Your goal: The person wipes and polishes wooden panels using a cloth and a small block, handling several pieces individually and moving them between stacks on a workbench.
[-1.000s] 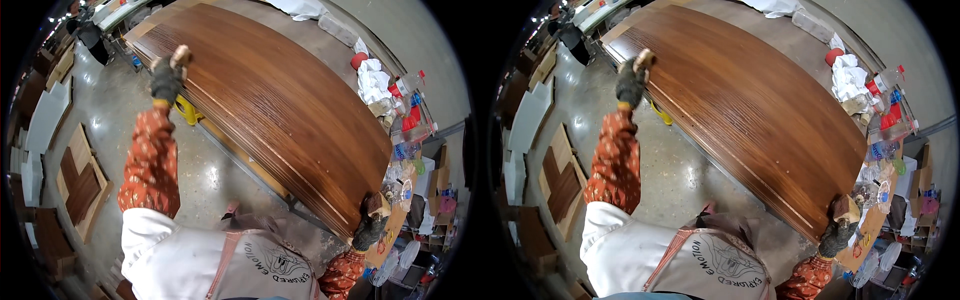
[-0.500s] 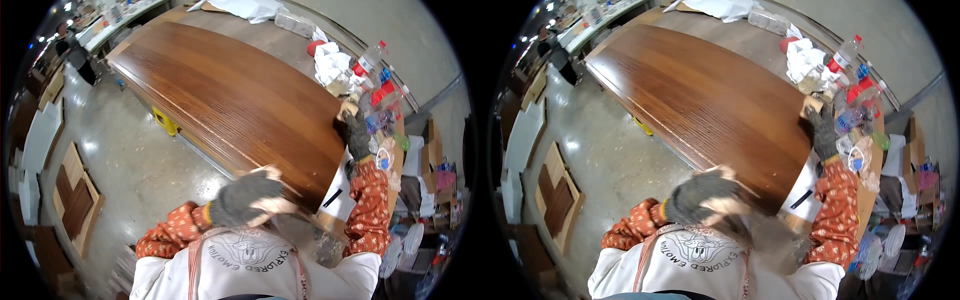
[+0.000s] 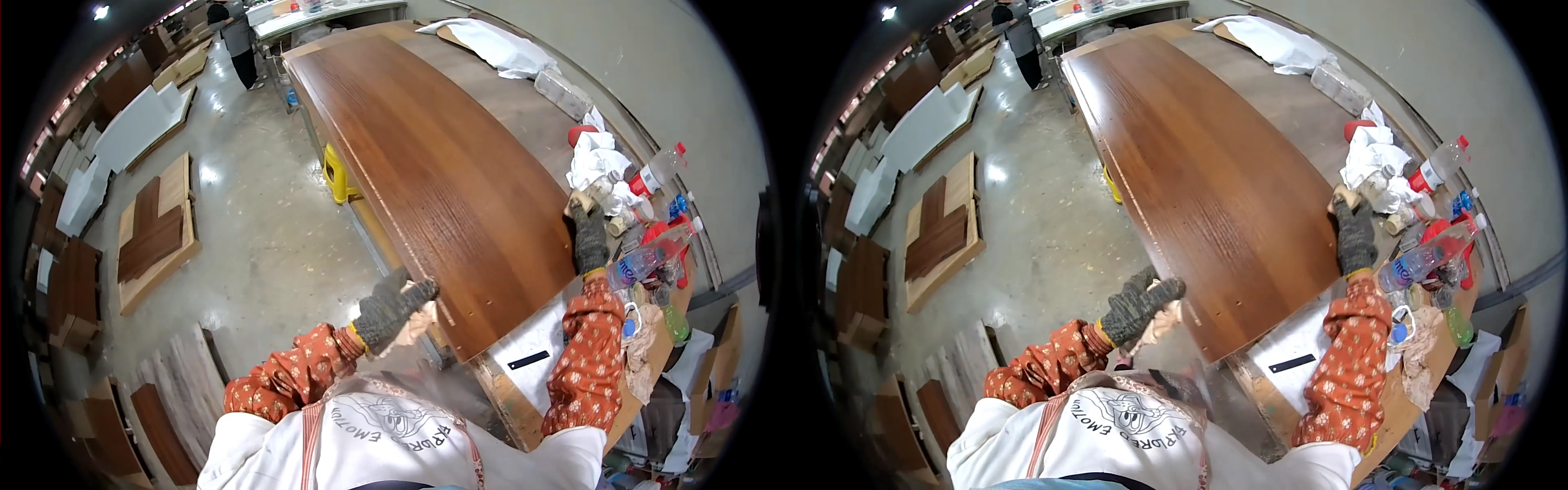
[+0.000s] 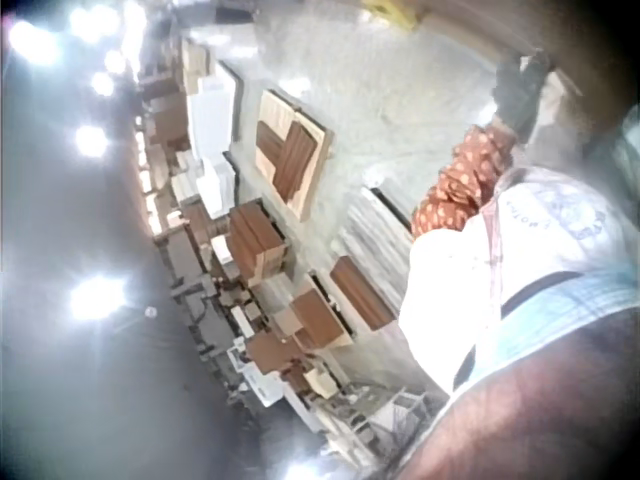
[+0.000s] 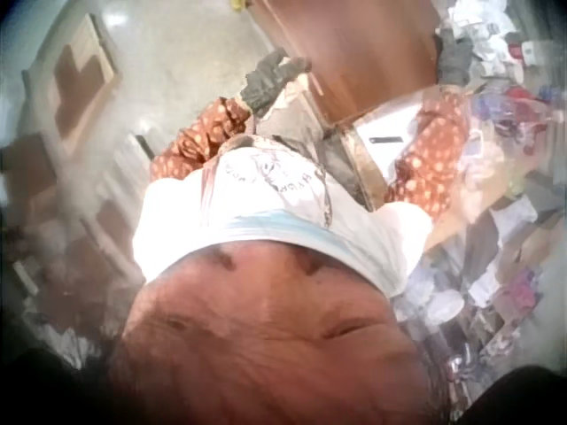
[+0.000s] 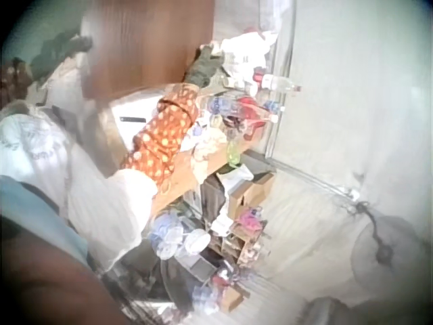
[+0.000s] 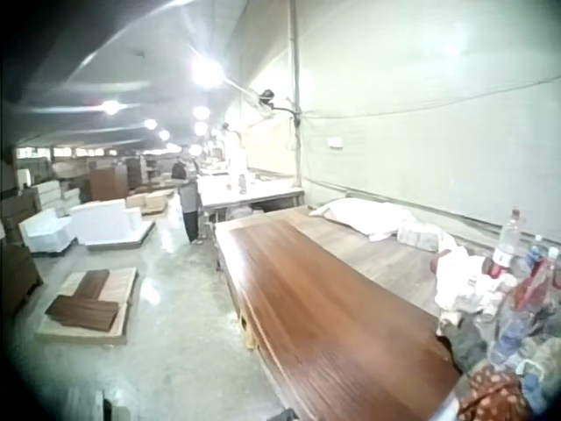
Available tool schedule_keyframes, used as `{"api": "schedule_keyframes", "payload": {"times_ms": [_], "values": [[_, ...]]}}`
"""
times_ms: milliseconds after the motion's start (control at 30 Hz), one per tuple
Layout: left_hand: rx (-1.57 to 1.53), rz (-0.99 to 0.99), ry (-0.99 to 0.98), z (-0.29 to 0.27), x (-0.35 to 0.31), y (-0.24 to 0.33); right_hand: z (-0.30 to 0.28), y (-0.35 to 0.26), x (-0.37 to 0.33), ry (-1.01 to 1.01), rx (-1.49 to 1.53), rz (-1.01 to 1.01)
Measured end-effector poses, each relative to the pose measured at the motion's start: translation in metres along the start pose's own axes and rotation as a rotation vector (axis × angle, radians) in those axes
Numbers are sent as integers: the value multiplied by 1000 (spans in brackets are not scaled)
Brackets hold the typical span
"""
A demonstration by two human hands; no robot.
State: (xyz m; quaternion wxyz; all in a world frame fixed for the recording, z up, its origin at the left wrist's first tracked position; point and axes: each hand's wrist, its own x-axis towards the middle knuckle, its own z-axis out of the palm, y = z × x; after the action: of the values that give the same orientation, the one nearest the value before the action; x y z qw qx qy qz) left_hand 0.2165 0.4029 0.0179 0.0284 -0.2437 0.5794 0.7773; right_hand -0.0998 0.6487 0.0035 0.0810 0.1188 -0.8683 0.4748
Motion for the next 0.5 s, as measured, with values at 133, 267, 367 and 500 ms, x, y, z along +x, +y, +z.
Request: {"api": "schedule_keyframes", "payload": {"times_ms": [133, 267, 367, 500], "values": [[366, 246, 233, -49, 29, -33, -2, -29, -49, -75, 91, 8], [604, 267, 121, -135, 36, -2, 22, -66, -102, -21, 145, -45], [693, 676, 50, -205, 53, 30, 56, -115, -137, -83, 286, 19], [717, 874, 225, -329, 91, 40, 103, -176, -168, -202, 323, 26]]}}
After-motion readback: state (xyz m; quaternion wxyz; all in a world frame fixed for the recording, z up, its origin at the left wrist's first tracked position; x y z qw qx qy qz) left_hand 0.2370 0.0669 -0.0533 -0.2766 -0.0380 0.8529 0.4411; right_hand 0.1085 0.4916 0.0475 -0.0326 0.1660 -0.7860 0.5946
